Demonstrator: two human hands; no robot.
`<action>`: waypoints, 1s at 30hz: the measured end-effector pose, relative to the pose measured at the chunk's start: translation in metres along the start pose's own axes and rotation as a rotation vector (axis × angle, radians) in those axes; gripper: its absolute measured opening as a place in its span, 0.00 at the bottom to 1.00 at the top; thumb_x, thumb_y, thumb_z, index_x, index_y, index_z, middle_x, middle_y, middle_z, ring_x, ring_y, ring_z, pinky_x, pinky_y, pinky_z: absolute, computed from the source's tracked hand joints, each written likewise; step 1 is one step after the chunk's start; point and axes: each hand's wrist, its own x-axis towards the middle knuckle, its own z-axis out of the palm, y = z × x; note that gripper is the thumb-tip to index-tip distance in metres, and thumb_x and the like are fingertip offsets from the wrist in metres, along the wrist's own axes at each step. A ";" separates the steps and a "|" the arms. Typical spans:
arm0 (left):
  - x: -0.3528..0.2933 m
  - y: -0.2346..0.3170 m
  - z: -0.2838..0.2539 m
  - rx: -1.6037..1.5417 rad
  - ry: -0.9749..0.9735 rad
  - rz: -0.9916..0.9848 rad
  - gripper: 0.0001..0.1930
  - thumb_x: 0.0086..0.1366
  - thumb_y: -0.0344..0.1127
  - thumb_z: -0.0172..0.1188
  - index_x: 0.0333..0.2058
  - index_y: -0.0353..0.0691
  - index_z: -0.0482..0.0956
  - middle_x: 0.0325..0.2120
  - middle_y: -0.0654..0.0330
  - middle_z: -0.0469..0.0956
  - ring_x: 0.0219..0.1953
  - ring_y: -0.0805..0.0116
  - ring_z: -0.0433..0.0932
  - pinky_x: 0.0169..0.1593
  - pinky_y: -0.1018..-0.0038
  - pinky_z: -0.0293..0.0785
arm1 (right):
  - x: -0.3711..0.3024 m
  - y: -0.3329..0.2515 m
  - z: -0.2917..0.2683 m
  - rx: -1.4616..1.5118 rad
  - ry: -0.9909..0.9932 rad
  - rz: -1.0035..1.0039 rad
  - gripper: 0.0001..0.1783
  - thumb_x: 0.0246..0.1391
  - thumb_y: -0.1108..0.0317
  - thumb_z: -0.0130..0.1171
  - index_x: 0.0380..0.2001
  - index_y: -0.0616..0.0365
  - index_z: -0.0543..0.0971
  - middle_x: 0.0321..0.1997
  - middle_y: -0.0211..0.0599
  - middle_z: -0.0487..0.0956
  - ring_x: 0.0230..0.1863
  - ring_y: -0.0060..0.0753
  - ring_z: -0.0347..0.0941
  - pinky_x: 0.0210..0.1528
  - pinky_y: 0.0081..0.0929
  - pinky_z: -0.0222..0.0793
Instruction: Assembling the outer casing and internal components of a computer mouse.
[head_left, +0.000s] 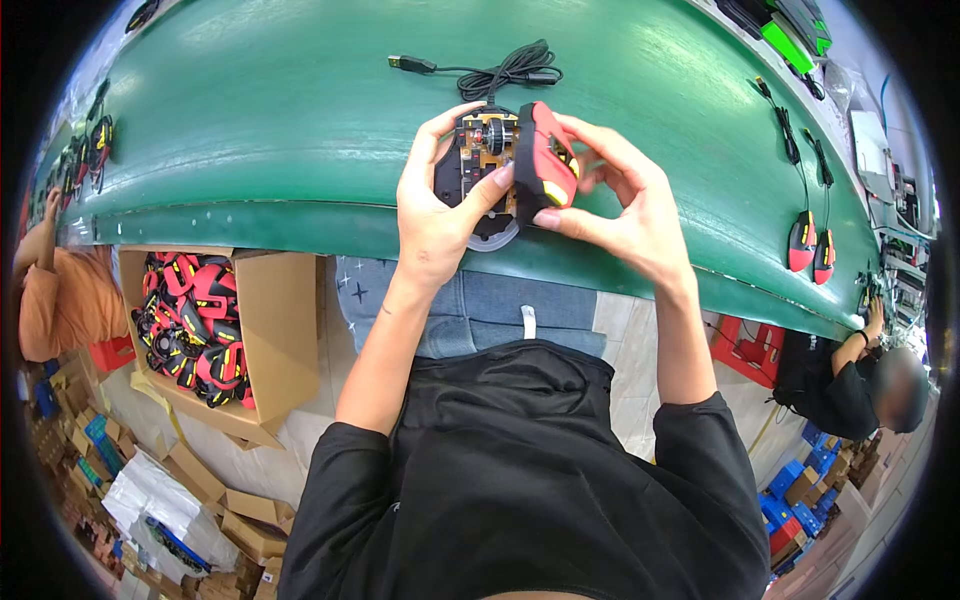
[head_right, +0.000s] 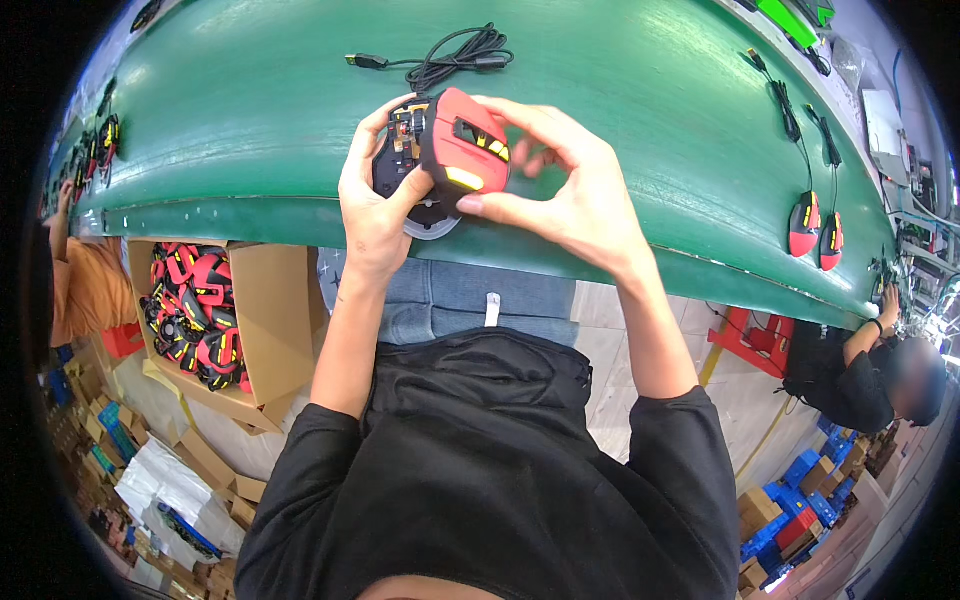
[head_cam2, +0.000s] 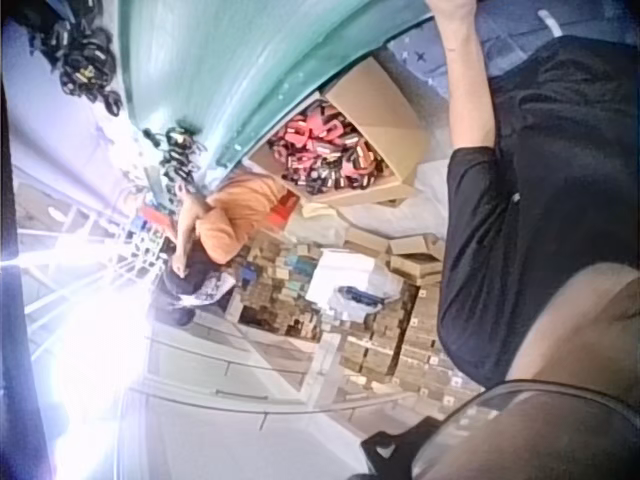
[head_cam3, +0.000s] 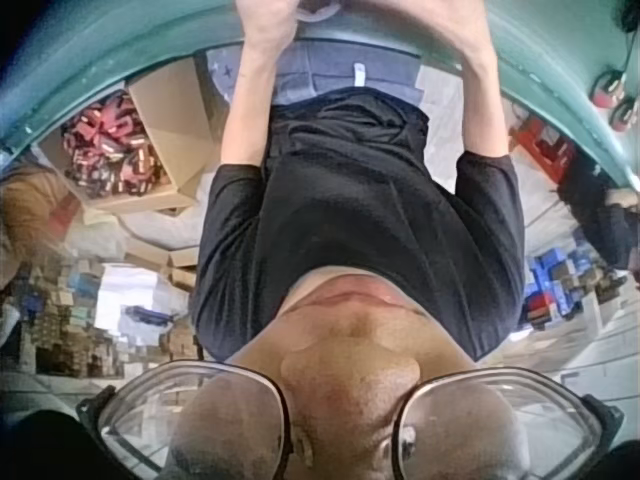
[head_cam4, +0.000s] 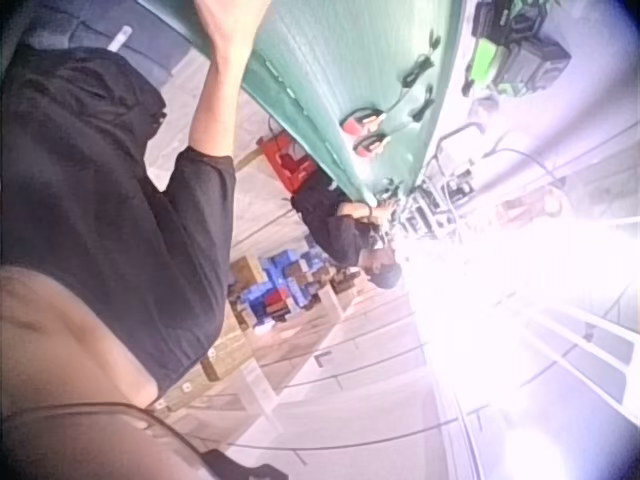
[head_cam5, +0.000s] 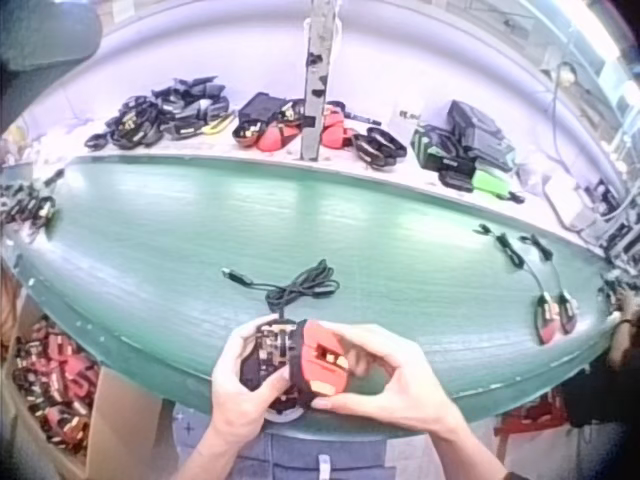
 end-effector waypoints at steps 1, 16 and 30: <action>0.000 0.001 -0.001 0.000 -0.003 -0.001 0.28 0.58 0.25 0.66 0.56 0.33 0.66 0.47 0.55 0.76 0.48 0.72 0.76 0.53 0.75 0.73 | -0.001 0.003 0.006 0.000 0.003 0.001 0.41 0.39 0.67 0.75 0.59 0.63 0.71 0.48 0.35 0.78 0.48 0.27 0.76 0.49 0.26 0.74; -0.001 0.008 0.009 0.060 0.048 -0.033 0.25 0.64 0.24 0.58 0.59 0.30 0.63 0.48 0.51 0.75 0.48 0.62 0.79 0.51 0.69 0.79 | -0.004 -0.020 0.046 -0.063 0.528 -0.165 0.25 0.55 0.65 0.62 0.56 0.62 0.75 0.52 0.50 0.79 0.51 0.42 0.77 0.55 0.30 0.70; -0.004 0.003 0.002 -0.242 0.020 0.069 0.35 0.63 0.40 0.61 0.64 0.29 0.60 0.58 0.52 0.69 0.59 0.68 0.68 0.63 0.72 0.60 | 0.002 -0.010 0.096 -0.313 0.416 -0.275 0.42 0.49 0.67 0.67 0.67 0.55 0.62 0.65 0.67 0.61 0.54 0.62 0.70 0.52 0.40 0.72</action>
